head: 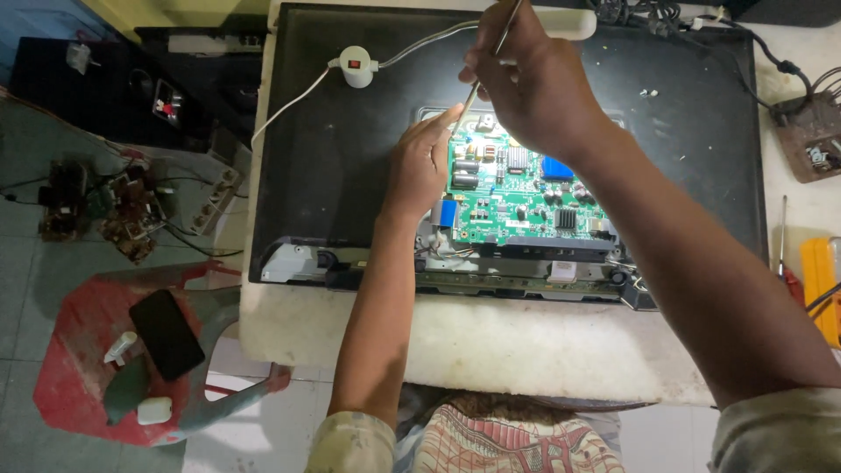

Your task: The person works on a green circuit board inside an open electronic device, using a screwdriver to tighten screws and a soldering iron to work on components. They also handle a small blue plastic part and connect wires to the board.

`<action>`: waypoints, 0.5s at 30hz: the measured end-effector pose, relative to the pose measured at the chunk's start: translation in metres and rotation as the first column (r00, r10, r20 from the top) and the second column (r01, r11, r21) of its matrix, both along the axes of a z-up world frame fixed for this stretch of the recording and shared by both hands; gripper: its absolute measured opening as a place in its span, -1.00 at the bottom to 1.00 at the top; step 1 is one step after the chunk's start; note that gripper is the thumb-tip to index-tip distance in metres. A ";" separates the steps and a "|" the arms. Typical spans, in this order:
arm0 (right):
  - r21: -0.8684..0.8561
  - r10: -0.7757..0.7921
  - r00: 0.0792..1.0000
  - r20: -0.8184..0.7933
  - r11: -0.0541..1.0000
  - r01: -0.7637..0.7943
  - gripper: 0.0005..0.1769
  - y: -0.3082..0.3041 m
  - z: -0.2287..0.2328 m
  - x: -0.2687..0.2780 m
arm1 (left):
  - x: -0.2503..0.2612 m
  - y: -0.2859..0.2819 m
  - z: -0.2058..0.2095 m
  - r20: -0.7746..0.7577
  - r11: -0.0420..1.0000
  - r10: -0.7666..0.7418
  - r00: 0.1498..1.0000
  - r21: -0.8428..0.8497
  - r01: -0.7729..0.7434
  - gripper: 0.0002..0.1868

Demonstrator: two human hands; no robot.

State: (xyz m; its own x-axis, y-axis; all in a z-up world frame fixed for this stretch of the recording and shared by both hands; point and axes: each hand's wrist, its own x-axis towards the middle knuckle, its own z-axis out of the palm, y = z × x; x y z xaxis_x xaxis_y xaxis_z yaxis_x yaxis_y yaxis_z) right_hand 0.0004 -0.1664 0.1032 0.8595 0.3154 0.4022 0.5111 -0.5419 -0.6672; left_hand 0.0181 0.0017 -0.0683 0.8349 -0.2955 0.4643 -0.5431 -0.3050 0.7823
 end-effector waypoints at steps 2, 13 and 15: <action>-0.012 0.045 0.996 0.071 0.999 -0.044 -0.85 -0.001 -0.004 0.001 | 0.000 0.001 0.001 -0.045 1.000 0.000 0.999 0.011 0.000 -0.60; -0.044 0.016 1.000 0.010 0.999 -0.015 -0.85 0.002 0.001 0.001 | 0.001 -0.002 0.006 -0.038 1.000 0.011 0.999 0.000 -0.011 -0.62; -0.063 0.035 0.999 0.028 0.997 -0.033 -0.86 0.003 0.001 0.002 | 0.001 -0.002 0.005 -0.035 1.000 0.016 0.999 0.005 -0.016 -0.63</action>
State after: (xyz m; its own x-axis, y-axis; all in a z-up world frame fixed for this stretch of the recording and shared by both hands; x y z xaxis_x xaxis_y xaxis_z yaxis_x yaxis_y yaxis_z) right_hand 0.0020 -0.1633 0.1047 0.8361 0.3693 0.4057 0.5486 -0.5642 -0.6171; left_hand 0.0188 0.0001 -0.0636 0.8552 -0.2843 0.4334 -0.5106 -0.3176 0.7991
